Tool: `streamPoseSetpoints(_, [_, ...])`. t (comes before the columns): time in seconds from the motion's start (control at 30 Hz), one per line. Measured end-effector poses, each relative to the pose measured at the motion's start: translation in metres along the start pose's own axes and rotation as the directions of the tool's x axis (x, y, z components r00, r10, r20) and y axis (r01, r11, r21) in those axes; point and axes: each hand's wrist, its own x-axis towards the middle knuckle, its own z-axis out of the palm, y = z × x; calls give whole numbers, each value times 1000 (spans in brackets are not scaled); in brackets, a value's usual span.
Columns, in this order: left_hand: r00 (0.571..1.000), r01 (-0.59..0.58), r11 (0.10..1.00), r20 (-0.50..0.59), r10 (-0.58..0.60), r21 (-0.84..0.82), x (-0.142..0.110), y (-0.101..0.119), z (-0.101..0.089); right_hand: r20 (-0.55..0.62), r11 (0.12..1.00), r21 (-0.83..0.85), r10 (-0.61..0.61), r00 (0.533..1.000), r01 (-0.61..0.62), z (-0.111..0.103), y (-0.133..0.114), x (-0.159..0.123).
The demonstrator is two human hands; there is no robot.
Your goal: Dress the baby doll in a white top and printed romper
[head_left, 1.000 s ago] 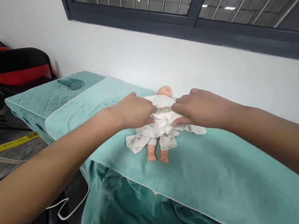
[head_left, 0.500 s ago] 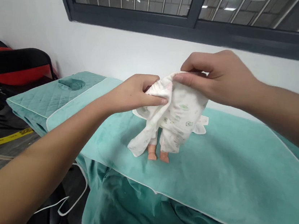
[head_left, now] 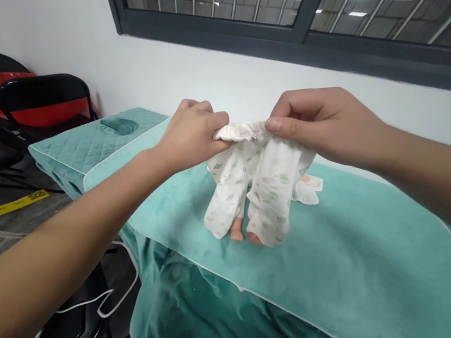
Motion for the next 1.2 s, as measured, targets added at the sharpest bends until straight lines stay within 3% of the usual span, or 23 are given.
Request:
streamPoseSetpoints(0.1, [997, 82, 977, 2, -83, -198, -3, 8, -4, 30, 965, 260, -24, 999, 16, 1, -5, 0])
streamPoseSetpoints(0.2, [989, 138, 874, 22, -145, -466, -6, 20, -12, -48, 894, 446, -27, 998, 46, -1, -11, 2])
streamPoseSetpoints(0.3, [987, 157, 713, 77, -144, -683, -5, 26, -24, -102, 855, 518, 61, 993, 1, -5, -16, 1])
streamPoseSetpoints(0.4, [984, 176, 582, 163, -76, -794, -4, 23, -30, -79, 869, 494, 82, 994, -32, -8, -13, -2])
streamPoseSetpoints(0.47, [980, 194, 620, 177, -89, -761, -3, 17, -27, -39, 888, 459, 64, 997, -39, -8, -7, -4])
streamPoseSetpoints(0.57, [987, 161, 803, 108, -120, -574, -6, 9, -17, 28, 923, 378, 63, 998, -69, -8, 3, -6])
streamPoseSetpoints(0.63, [996, 90, 899, 43, -80, -428, -7, 8, -12, 38, 946, 310, 84, 996, -92, -8, 8, -6])
streamPoseSetpoints(0.73, [998, -53, 973, -36, 46, -224, -7, 9, -8, 18, 967, 235, 98, 995, -100, -8, 10, -6])
streamPoseSetpoints(0.83, [980, -195, 980, -46, 193, -37, -3, 7, -7, 6, 990, 122, 70, 998, -70, -10, 7, -7])
streamPoseSetpoints(0.97, [937, -337, 933, -48, 345, 131, -1, -3, -7, -33, 986, -169, -16, 999, 10, -11, 8, -8])
streamPoseSetpoints(1.2, [936, -322, 942, -120, 331, 90, -1, -9, -8, 101, 825, -527, -176, 979, 203, -12, 24, -9])
